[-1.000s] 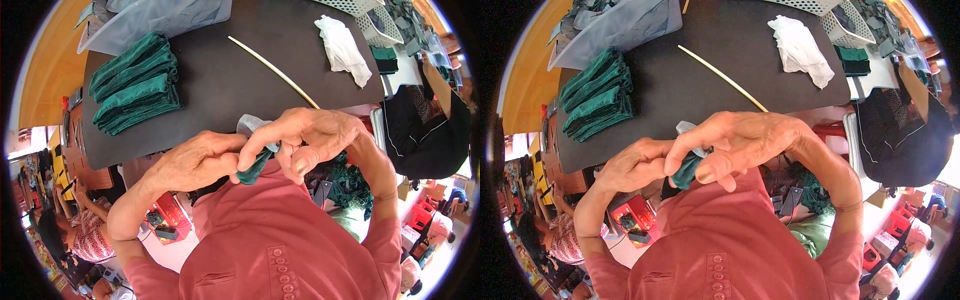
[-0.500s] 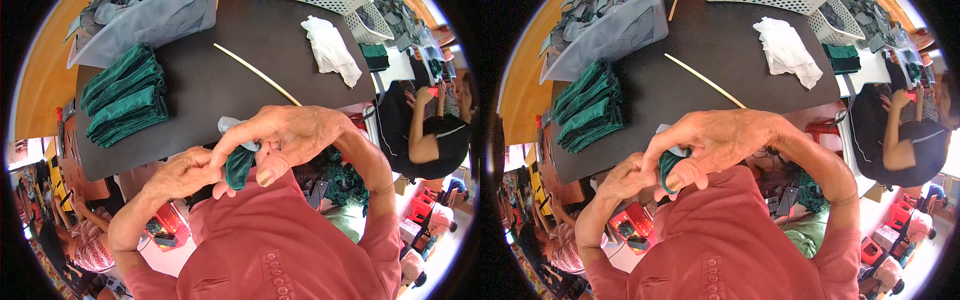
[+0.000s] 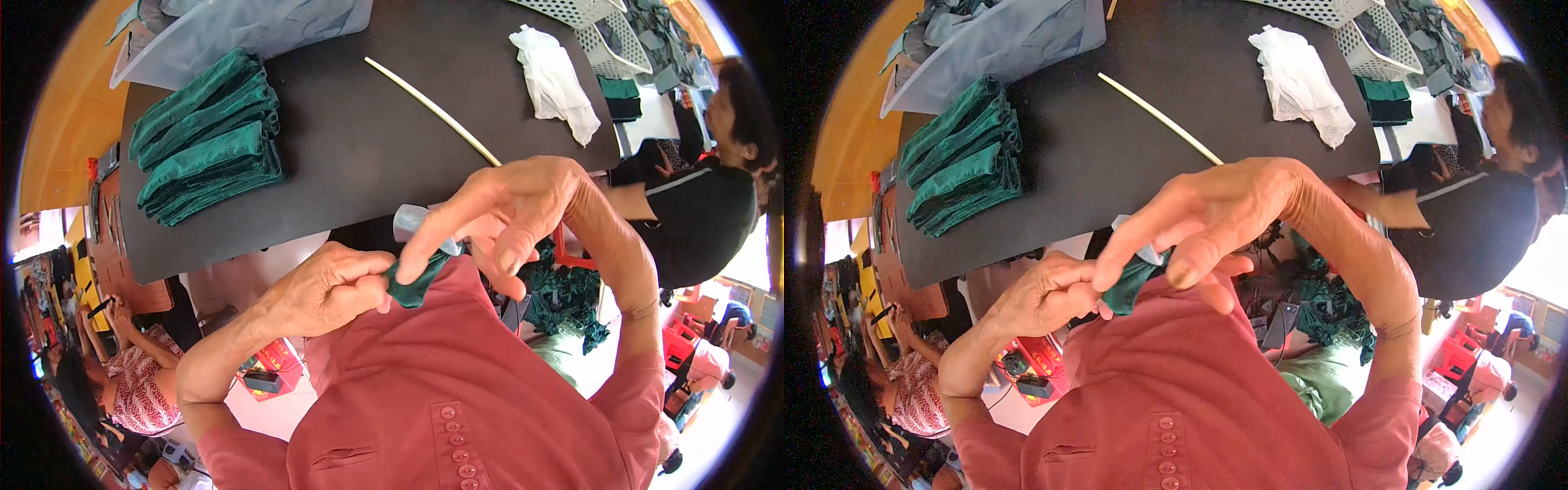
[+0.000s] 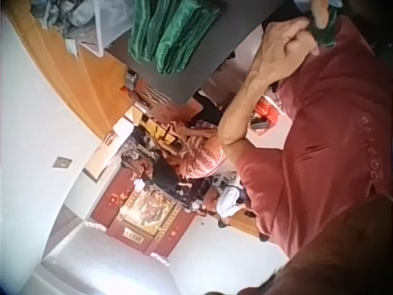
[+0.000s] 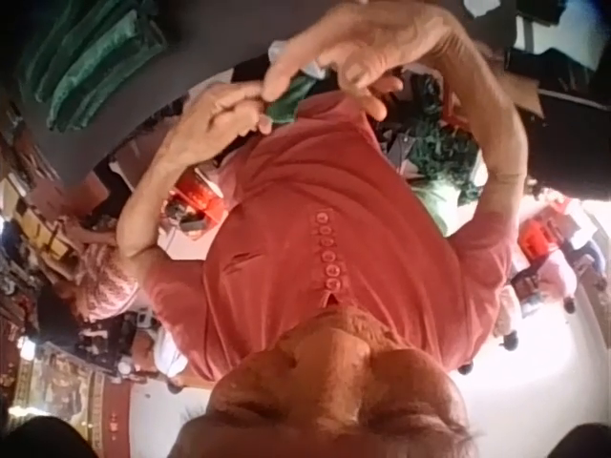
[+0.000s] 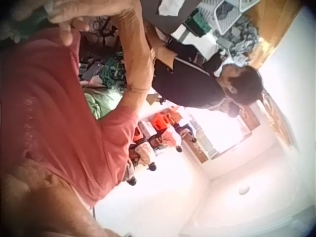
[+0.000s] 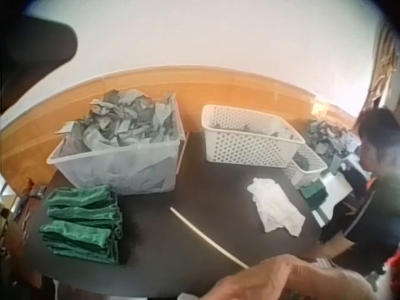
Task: Turning sewn fabric tubes right-side out using a thin wooden stick.
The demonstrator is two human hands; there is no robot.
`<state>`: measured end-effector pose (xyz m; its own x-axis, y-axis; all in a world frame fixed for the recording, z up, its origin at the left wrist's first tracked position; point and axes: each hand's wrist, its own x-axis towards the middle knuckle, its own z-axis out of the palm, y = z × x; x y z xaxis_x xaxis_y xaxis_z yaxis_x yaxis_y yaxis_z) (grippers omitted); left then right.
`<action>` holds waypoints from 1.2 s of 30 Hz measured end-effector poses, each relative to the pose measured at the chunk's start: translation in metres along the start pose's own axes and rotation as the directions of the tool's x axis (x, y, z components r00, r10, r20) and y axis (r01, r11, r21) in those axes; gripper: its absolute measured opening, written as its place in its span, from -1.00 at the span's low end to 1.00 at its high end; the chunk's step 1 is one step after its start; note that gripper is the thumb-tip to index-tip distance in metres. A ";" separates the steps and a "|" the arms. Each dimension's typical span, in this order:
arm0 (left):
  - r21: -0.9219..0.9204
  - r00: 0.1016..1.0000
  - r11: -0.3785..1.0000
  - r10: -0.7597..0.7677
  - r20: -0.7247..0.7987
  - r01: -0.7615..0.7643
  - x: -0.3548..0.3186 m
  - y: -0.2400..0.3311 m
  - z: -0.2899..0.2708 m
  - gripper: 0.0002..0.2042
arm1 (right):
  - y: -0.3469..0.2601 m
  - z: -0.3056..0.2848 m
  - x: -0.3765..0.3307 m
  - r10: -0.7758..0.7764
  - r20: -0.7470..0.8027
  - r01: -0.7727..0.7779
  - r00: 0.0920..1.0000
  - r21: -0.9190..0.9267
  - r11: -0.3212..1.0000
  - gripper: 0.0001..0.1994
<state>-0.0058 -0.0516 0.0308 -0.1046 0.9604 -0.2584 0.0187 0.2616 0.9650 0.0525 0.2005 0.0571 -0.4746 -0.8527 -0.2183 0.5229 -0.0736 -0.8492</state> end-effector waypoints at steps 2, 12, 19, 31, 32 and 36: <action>0.053 0.998 0.999 0.004 -0.062 -0.001 0.000 0.000 -0.002 -0.89 | 0.007 -0.003 -0.004 0.079 -0.048 -0.074 0.996 0.090 0.993 -0.23; 0.962 0.810 0.249 0.538 -0.234 0.112 0.009 0.008 0.018 -0.52 | 0.010 0.016 0.012 -0.230 -0.346 0.229 0.910 -0.044 0.973 -0.19; 0.966 0.868 0.104 0.424 -0.257 0.235 -0.001 0.006 0.013 -0.76 | 0.019 0.036 0.028 -0.188 -0.441 0.238 0.877 0.059 0.969 -0.16; 0.898 0.914 0.436 0.382 -0.135 -0.050 -0.054 -0.039 0.031 -0.85 | 0.069 0.051 0.012 -0.123 0.134 0.133 0.983 -0.064 0.989 -0.28; 0.889 0.921 0.452 0.309 -0.236 0.076 -0.072 -0.063 0.023 -0.86 | 0.066 0.044 -0.003 -0.123 0.145 0.133 0.982 -0.062 0.989 -0.28; 0.471 0.899 0.845 -0.025 -0.438 0.253 -0.072 -0.061 0.024 -0.88 | 0.061 0.039 -0.013 -0.296 -0.024 0.294 0.955 0.223 0.929 -0.32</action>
<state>0.0247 -0.1343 -0.0105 -0.5300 0.8145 -0.2361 0.4580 0.5092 0.7287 0.1182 0.1868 0.0271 -0.6250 -0.7800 0.0316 0.5043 -0.4343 -0.7464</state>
